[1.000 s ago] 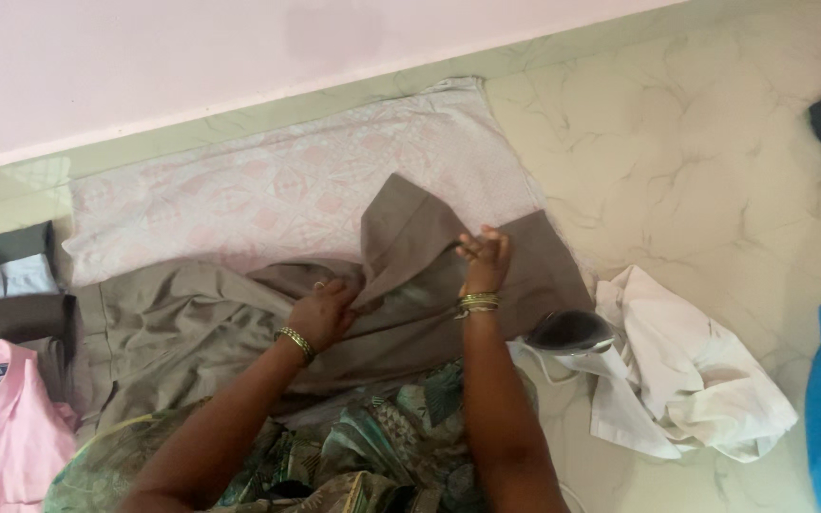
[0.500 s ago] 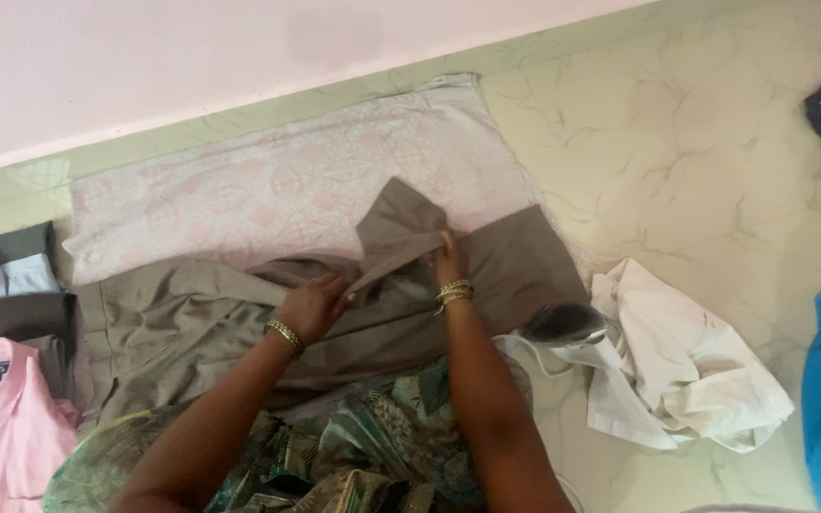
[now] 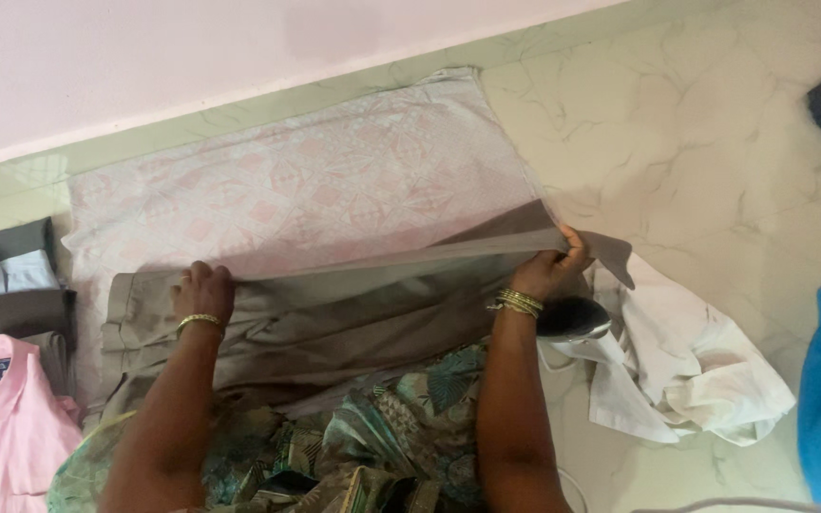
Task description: The person irons a pair of brown trousers laid out on a patterned cloth on the floor. They smooth the fabric with one hand and use a white electric iron with the other, working along the legs and waist area before folding the garment.
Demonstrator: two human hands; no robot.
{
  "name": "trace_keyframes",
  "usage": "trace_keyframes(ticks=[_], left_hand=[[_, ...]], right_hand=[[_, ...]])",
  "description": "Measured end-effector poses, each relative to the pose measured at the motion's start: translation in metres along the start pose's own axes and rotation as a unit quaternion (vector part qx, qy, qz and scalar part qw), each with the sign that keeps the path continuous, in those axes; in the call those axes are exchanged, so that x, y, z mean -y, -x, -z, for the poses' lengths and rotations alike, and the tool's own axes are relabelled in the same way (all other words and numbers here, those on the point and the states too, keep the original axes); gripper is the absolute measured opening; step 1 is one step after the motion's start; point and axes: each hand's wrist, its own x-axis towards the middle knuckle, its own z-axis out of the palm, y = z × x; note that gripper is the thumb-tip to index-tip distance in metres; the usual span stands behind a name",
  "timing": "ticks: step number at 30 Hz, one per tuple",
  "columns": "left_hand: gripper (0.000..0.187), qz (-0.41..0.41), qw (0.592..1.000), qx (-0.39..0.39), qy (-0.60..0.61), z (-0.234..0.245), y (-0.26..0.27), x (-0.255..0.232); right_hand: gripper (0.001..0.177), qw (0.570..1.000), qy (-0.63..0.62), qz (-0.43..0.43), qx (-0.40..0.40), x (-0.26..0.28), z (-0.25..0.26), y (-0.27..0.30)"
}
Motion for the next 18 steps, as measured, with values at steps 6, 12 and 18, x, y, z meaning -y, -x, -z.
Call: trace_keyframes(ticks=[6,12,18], left_hand=[[0.029,-0.047,0.997,0.06,-0.021,0.011,0.001,0.042],[0.027,-0.117,0.992,0.051,0.007,-0.024,0.004,0.084],[0.031,-0.192,0.96,0.197,0.05,-0.037,0.03,0.12]], right_hand=[[0.015,0.999,-0.014,0.0,-0.04,-0.003,0.006,-0.016],[0.018,0.998,0.036,0.03,-0.046,-0.039,0.012,-0.021],[0.02,0.99,0.106,0.04,-0.08,-0.078,0.025,-0.037]])
